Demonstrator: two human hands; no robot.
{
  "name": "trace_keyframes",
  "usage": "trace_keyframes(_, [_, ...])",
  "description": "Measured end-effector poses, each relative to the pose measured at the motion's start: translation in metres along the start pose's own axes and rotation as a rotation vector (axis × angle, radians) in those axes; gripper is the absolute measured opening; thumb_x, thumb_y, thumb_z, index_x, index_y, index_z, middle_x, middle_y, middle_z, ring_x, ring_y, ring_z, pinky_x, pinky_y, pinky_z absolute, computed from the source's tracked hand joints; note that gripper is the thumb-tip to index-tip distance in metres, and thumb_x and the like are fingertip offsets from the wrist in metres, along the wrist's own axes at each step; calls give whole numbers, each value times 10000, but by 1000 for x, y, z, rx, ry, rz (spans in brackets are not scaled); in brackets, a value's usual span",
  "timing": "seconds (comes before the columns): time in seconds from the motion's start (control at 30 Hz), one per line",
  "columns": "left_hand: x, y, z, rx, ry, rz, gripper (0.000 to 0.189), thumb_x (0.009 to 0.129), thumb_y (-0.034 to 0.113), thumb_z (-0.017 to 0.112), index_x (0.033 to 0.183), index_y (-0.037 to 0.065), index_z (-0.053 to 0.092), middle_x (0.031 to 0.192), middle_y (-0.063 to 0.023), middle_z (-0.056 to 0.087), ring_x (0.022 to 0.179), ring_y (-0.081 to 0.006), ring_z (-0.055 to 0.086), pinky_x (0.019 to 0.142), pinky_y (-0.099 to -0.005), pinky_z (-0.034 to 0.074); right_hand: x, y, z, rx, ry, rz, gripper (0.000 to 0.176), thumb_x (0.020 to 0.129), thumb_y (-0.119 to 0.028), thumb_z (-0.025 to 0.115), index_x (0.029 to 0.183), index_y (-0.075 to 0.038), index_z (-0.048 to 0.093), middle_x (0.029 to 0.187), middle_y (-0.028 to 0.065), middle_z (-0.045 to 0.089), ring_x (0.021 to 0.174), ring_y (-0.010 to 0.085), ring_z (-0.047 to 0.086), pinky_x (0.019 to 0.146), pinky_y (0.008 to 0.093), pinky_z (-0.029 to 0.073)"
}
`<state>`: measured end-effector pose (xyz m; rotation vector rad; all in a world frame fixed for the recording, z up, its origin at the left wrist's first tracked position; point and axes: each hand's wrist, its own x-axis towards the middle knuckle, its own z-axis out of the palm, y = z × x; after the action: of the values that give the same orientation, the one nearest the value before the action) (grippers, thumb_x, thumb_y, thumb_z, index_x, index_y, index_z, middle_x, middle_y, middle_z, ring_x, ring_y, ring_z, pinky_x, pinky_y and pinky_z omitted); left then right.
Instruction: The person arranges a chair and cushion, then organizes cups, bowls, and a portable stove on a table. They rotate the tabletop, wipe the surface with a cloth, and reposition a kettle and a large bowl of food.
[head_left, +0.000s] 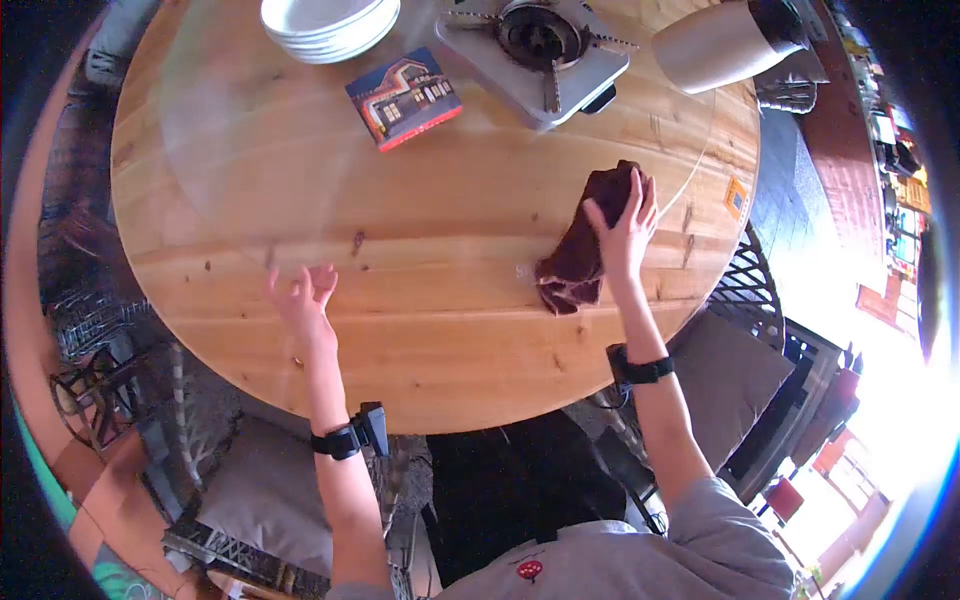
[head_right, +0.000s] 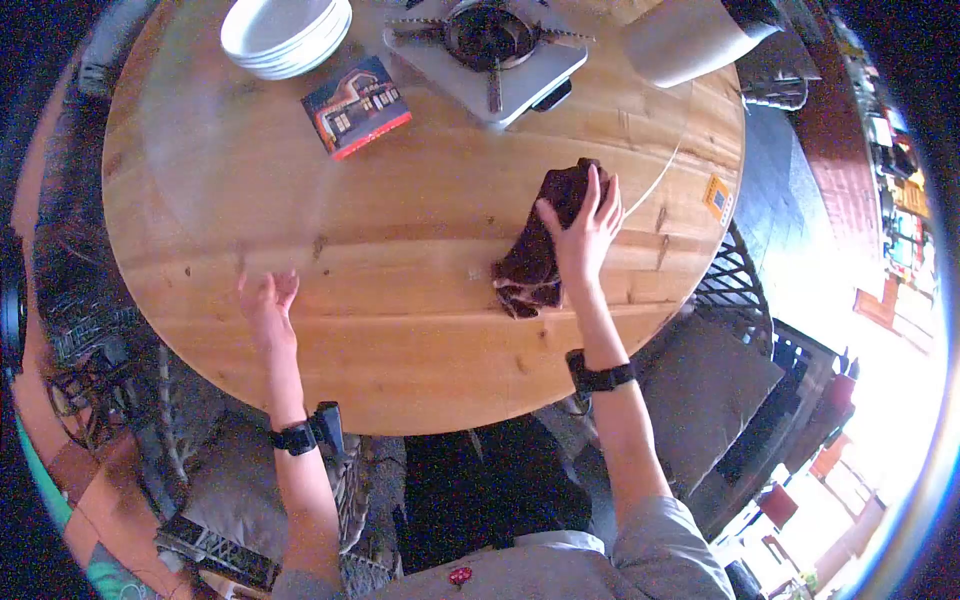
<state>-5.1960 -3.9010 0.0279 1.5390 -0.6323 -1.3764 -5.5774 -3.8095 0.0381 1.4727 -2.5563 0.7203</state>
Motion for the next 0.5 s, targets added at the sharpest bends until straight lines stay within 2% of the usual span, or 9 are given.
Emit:
trace_keyframes(0.03, [0, 0, 6, -15, 71, 10, 403, 856, 188, 521, 1176, 49, 319, 943, -139, 511, 795, -220, 568, 787, -409, 471, -2, -14, 9, -78, 44, -28, 762, 661, -354, 683, 1269, -70, 322, 1278, 235, 292, 1151, 393, 310, 959, 488, 255])
trace_keyframes(0.1, [-5, -3, 15, -43, 207, 22, 380, 843, 166, 540, 1137, 39, 335, 834, -115, 541, 737, -213, 574, 750, -408, 482, -11, -38, 11, -6, -30, -22, 892, 591, -389, 718, 1299, -83, 270, 1297, 264, 235, 1158, 428, 278, 958, 525, 238])
trace_keyframes(0.17, [4, -11, -1, -26, 54, 13, 326, 835, 156, 548, 1079, 42, 364, 801, -90, 532, 731, -204, 567, 747, -398, 486, -28, -67, 14, -10, -146, -67, 952, 536, -365, 747, 1308, -95, 260, 1317, 259, 206, 1189, 426, 245, 968, 531, 220])
trace_keyframes(0.2, [8, -15, -8, -20, -23, 13, 299, 830, 151, 551, 1050, 43, 379, 784, -78, 527, 727, -199, 564, 745, -394, 488, -34, -87, 10, 46, -227, -73, 952, 531, -353, 750, 1308, -97, 262, 1325, 256, 194, 1202, 427, 229, 974, 532, 210])
trace_keyframes(0.27, [10, -19, -14, -52, -37, -37, 262, 824, 140, 557, 1009, 47, 396, 827, -72, 505, 723, -194, 556, 743, -394, 490, -44, -118, 13, 161, -296, -158, 905, 555, -339, 730, 1307, -113, 279, 1338, 255, 178, 1217, 419, 214, 979, 537, 201])
trace_keyframes(0.37, [2, -13, -10, -60, 11, -53, 213, 820, 130, 561, 951, 54, 412, 868, -61, 481, 716, -191, 551, 748, -395, 490, -53, -149, 22, 284, -407, -328, 762, 584, -299, 710, 1263, -222, 374, 1348, 195, 216, 1223, 396, 222, 972, 543, 204])
trace_keyframes(0.47, [-9, -15, -6, -91, 7, -65, 189, 821, 118, 560, 923, 59, 413, 864, -52, 479, 712, -194, 553, 751, -393, 490, -42, -143, 2, 239, -436, -302, 701, 566, -289, 717, 1209, -265, 438, 1325, 148, 279, 1202, 377, 262, 965, 519, 225])
trace_keyframes(0.5, [-11, -16, -9, -108, -8, -72, 184, 822, 113, 559, 918, 60, 411, 858, -50, 481, 711, -195, 554, 752, -391, 490, -33, -134, -6, 247, -327, -196, 699, 532, -286, 730, 1180, -265, 467, 1290, 116, 329, 1158, 347, 318, 941, 505, 251])
